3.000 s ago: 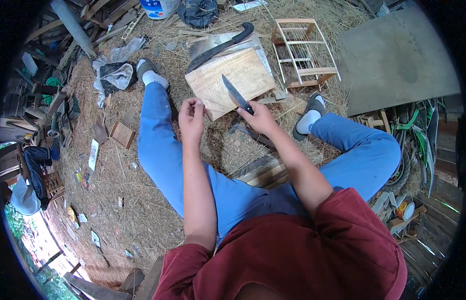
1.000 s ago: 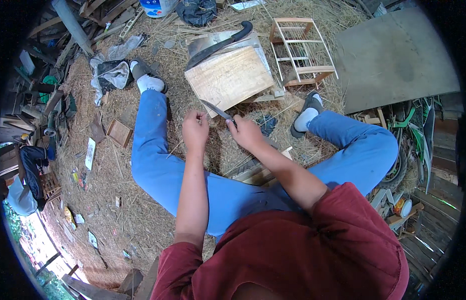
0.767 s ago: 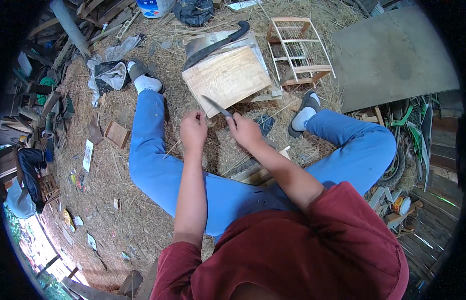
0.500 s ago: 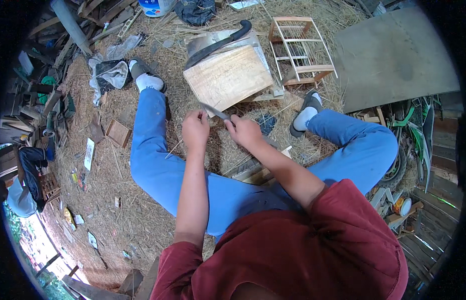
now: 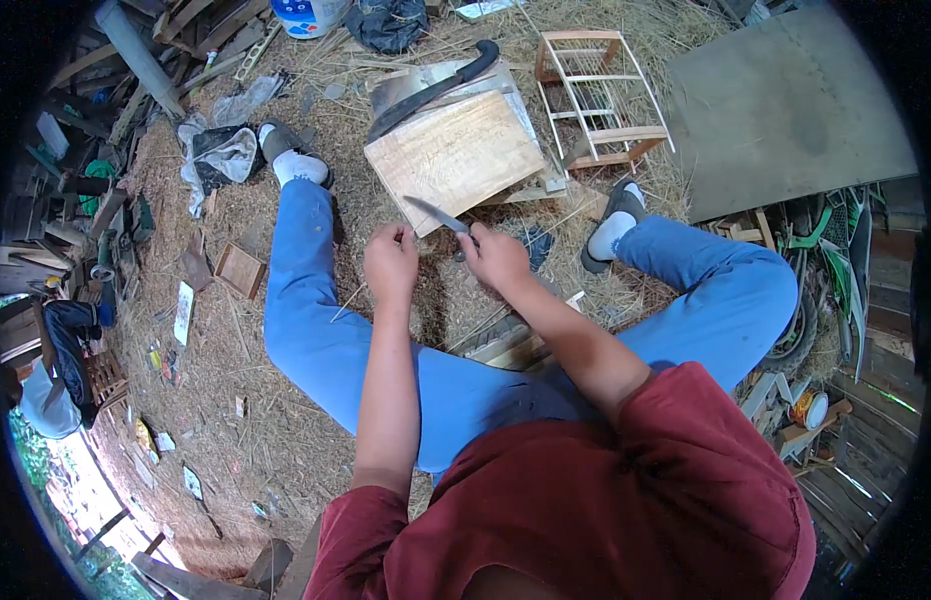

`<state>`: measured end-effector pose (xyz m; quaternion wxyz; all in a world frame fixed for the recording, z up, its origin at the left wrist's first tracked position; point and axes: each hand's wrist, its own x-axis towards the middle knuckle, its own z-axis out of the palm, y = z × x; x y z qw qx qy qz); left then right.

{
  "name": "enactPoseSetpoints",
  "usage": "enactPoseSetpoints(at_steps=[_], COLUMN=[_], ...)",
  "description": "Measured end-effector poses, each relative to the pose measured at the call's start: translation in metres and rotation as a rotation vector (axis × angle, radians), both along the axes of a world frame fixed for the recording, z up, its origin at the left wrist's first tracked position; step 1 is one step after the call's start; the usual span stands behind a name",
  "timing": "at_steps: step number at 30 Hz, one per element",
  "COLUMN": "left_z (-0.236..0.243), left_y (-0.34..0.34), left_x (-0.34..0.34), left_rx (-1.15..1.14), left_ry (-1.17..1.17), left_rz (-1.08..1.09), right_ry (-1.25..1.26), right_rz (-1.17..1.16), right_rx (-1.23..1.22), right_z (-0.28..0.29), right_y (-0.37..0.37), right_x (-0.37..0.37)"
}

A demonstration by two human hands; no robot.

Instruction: The person shapes and finishes small wooden components using a knife and a sharpening stone. The person scrapes a thin wooden stick with the knife and rubs the knife blade against a whetstone while holding a partially assembled bird cage nearby.

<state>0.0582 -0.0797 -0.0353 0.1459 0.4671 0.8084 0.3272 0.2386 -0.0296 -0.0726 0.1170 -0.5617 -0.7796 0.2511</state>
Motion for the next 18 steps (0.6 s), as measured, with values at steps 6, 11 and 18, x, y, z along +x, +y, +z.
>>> enactPoseSetpoints(at_steps=[6,11,18], left_z=[-0.001,0.003,0.004], left_y=[0.000,0.003,0.000], left_x=[0.000,0.004,0.001], left_rx=[-0.049,-0.053,-0.096], left_ry=[0.042,0.025,0.020], left_rz=[-0.001,-0.010,0.007], right_ry=[0.006,0.011,-0.005], right_rz=[0.040,-0.032,0.119], right_rx=[-0.012,-0.003,-0.015], right_z=[0.010,0.001,0.013], right_y=[-0.001,0.003,-0.003], right_x=[-0.003,0.000,-0.004])
